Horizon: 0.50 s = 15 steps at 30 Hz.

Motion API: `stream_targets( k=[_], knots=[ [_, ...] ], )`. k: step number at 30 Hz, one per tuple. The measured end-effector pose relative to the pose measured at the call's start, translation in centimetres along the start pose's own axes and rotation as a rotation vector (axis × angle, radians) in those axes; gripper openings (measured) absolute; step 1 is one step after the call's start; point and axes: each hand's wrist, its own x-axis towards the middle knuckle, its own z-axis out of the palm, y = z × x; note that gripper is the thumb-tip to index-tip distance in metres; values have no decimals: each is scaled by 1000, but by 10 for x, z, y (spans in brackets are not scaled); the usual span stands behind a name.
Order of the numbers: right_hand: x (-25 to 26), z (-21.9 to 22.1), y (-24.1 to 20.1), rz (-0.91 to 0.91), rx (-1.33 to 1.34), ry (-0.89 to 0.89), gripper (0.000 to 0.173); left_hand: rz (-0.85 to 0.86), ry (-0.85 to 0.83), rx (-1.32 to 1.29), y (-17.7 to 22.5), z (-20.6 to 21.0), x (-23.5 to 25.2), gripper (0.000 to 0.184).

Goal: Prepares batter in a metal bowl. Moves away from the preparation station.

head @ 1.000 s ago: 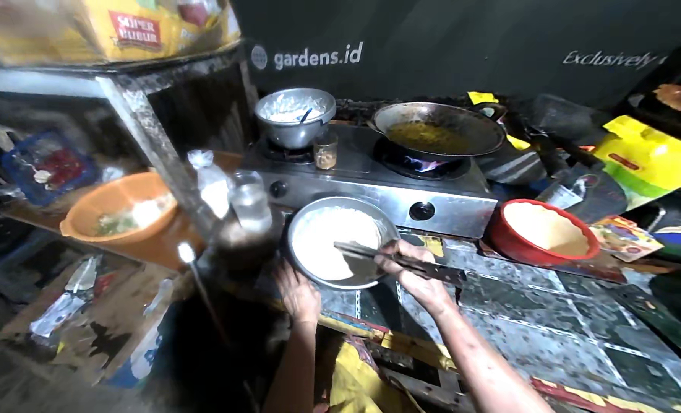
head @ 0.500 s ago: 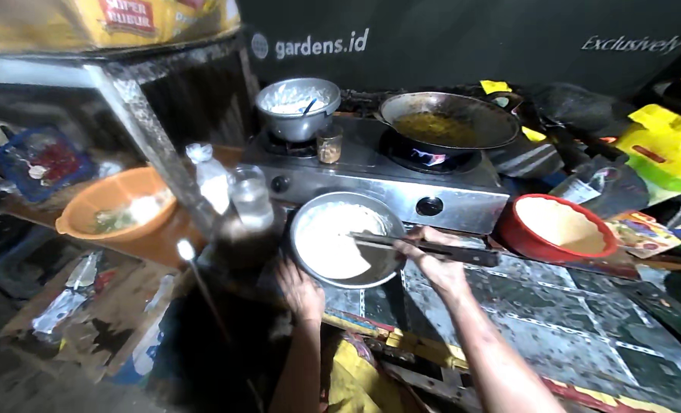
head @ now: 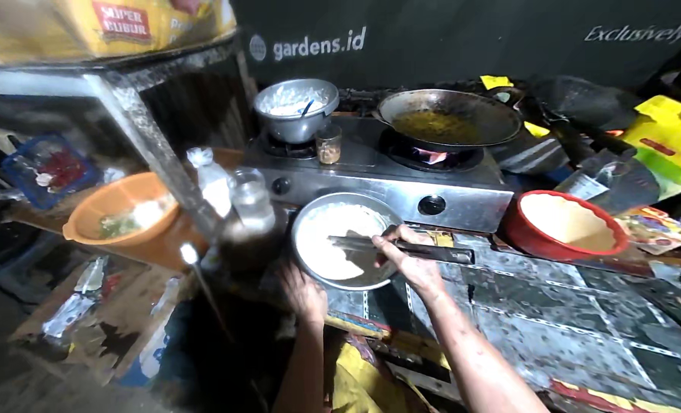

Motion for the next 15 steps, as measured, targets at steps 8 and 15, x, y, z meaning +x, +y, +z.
stream_targets(
  k=[8, 15],
  knots=[
    [32, -7, 15, -385, -267, -247, 20, 5, 10, -28, 1, -1, 0, 59],
    [34, -67, -27, -227, -517, -310, 13, -16, -71, 13, 2, -4, 1, 57]
  ],
)
